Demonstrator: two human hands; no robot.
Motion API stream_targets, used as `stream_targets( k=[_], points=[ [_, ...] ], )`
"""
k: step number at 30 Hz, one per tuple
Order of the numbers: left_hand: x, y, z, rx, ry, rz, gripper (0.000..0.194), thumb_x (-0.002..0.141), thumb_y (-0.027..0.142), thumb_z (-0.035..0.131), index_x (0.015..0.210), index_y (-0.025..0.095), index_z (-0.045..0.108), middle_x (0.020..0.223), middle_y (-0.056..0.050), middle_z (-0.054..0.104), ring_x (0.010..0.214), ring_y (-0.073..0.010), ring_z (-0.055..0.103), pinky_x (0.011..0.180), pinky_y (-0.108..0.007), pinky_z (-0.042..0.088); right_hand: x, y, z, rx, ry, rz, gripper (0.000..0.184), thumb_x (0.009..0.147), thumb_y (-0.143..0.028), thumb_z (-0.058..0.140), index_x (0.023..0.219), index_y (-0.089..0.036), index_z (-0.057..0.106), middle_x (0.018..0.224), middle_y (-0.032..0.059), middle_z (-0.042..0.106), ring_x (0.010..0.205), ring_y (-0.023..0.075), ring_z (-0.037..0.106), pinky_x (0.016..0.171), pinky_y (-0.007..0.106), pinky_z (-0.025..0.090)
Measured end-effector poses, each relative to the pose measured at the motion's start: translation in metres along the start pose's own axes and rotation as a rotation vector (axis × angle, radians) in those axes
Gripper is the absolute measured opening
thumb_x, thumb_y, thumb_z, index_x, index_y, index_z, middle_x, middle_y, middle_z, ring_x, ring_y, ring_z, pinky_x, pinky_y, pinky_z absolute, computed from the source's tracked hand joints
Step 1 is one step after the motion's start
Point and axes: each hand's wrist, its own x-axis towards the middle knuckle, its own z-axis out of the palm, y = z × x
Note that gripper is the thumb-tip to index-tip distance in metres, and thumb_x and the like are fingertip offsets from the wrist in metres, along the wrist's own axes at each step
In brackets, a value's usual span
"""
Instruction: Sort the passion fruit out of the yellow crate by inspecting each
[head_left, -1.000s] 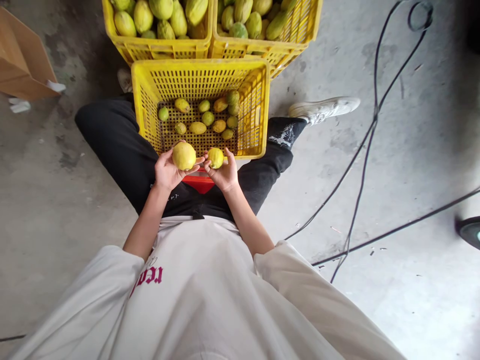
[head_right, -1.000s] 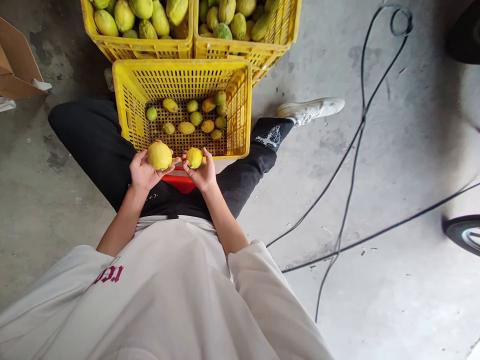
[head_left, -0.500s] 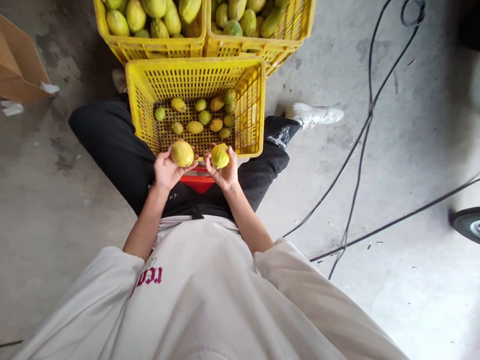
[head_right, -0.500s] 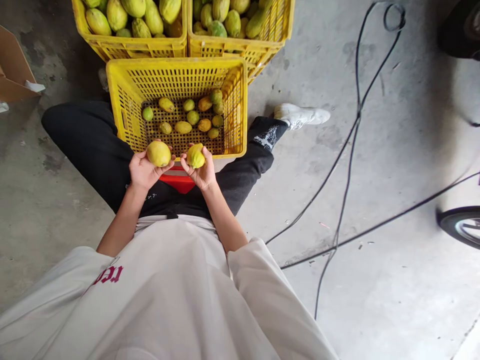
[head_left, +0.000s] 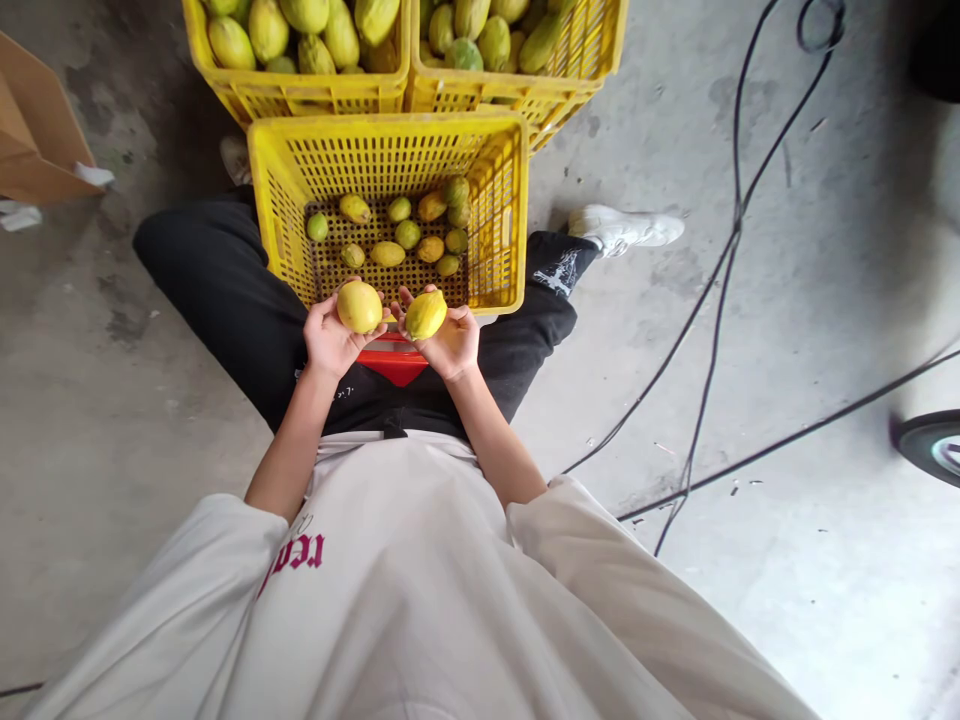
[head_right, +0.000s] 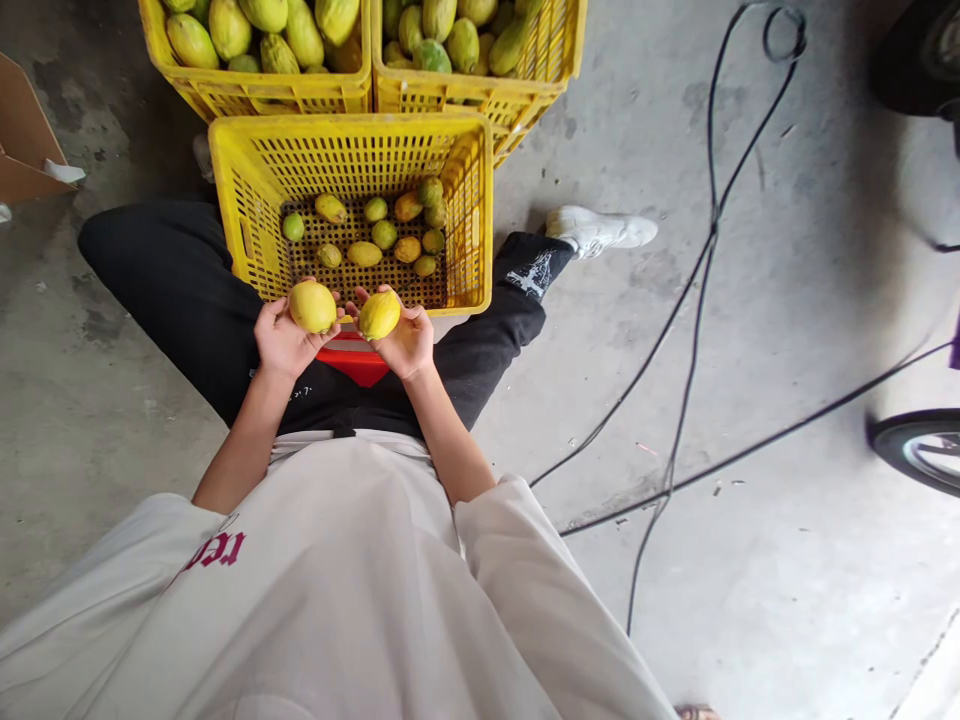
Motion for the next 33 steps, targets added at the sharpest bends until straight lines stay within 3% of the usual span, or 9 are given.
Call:
stream_targets(
  k=[3, 5, 9, 13, 17, 20, 24, 27, 33],
  points=[
    [0.002, -0.002, -0.001, -0.035, 0.024, -0.002, 0.045, 0.107, 0.037, 0.042, 0.142, 0.024, 0.065, 0.112, -0.010, 0.082, 0.117, -0.0315, 0.080, 0.093, -0.050, 0.071, 0.002, 0.000, -0.004, -0.008, 0.008, 0.002, 0.028, 0.089, -0.034, 0.056, 0.114, -0.027, 0.064, 0.109, 0.0054, 0.078, 0.112, 0.0273, 0.074, 0.094, 0.054, 0.067],
    [0.002, -0.002, -0.002, -0.024, 0.001, -0.032, 0.042, 0.108, 0.040, 0.044, 0.142, 0.025, 0.064, 0.110, -0.010, 0.082, 0.115, -0.0315, 0.081, 0.091, -0.049, 0.071, 0.004, 0.000, -0.010, 0.006, -0.013, 0.028, 0.024, 0.090, -0.038, 0.059, 0.112, -0.026, 0.062, 0.100, 0.0041, 0.077, 0.101, 0.0246, 0.075, 0.084, 0.045, 0.070],
    [0.003, -0.001, -0.004, 0.036, -0.008, -0.064, 0.043, 0.107, 0.057, 0.053, 0.134, 0.027, 0.067, 0.097, -0.007, 0.078, 0.091, -0.0254, 0.084, 0.069, -0.031, 0.070, 0.006, -0.001, -0.019, 0.052, -0.107, 0.076, 0.018, 0.091, -0.039, 0.063, 0.104, -0.028, 0.058, 0.091, -0.0012, 0.069, 0.074, 0.0140, 0.066, 0.057, 0.021, 0.063],
    [0.002, 0.001, -0.002, 0.066, 0.003, -0.060, 0.041, 0.105, 0.059, 0.055, 0.122, 0.025, 0.070, 0.086, -0.004, 0.071, 0.063, -0.0146, 0.072, 0.047, -0.019, 0.055, 0.005, -0.001, -0.018, -0.015, -0.159, 0.037, 0.015, 0.091, -0.033, 0.060, 0.105, -0.028, 0.058, 0.093, -0.0018, 0.069, 0.064, 0.0124, 0.058, 0.046, 0.018, 0.052],
    [0.002, -0.001, -0.001, 0.046, -0.005, -0.043, 0.043, 0.103, 0.055, 0.052, 0.121, 0.021, 0.071, 0.088, -0.007, 0.073, 0.067, -0.0170, 0.073, 0.046, -0.021, 0.053, 0.002, -0.002, -0.009, -0.059, -0.131, 0.035, 0.018, 0.095, -0.040, 0.059, 0.107, -0.027, 0.061, 0.090, -0.0007, 0.070, 0.070, 0.0156, 0.065, 0.054, 0.023, 0.059],
    [0.003, -0.002, -0.002, 0.002, 0.023, -0.020, 0.047, 0.103, 0.049, 0.044, 0.129, 0.020, 0.071, 0.101, -0.012, 0.079, 0.087, -0.0245, 0.080, 0.055, -0.025, 0.060, 0.001, -0.002, -0.005, -0.030, -0.090, 0.045, 0.023, 0.093, -0.040, 0.059, 0.111, -0.027, 0.063, 0.098, 0.0024, 0.076, 0.089, 0.0224, 0.074, 0.074, 0.039, 0.069],
    [0.006, -0.002, -0.004, -0.060, 0.074, 0.033, 0.047, 0.104, 0.042, 0.040, 0.135, 0.022, 0.067, 0.106, -0.011, 0.081, 0.099, -0.0254, 0.080, 0.072, -0.031, 0.067, 0.002, 0.001, -0.004, 0.002, -0.055, 0.014, 0.032, 0.089, -0.031, 0.059, 0.120, -0.027, 0.064, 0.109, 0.0044, 0.079, 0.112, 0.0270, 0.076, 0.095, 0.054, 0.067],
    [0.007, -0.001, -0.005, -0.032, 0.103, 0.017, 0.043, 0.106, 0.049, 0.046, 0.130, 0.021, 0.068, 0.099, -0.009, 0.079, 0.090, -0.0217, 0.080, 0.070, -0.026, 0.066, 0.002, 0.004, -0.006, -0.039, -0.050, 0.003, 0.027, 0.092, -0.029, 0.061, 0.119, -0.027, 0.063, 0.100, 0.0023, 0.079, 0.108, 0.0237, 0.077, 0.094, 0.047, 0.069],
    [0.004, -0.001, -0.002, 0.043, 0.110, -0.021, 0.044, 0.105, 0.057, 0.057, 0.128, 0.021, 0.069, 0.094, -0.006, 0.076, 0.073, -0.0163, 0.078, 0.055, -0.019, 0.060, 0.004, 0.003, -0.014, -0.131, -0.091, 0.072, 0.024, 0.090, -0.027, 0.073, 0.110, -0.028, 0.061, 0.096, -0.0031, 0.077, 0.087, 0.0150, 0.076, 0.069, 0.023, 0.065]
  ],
)
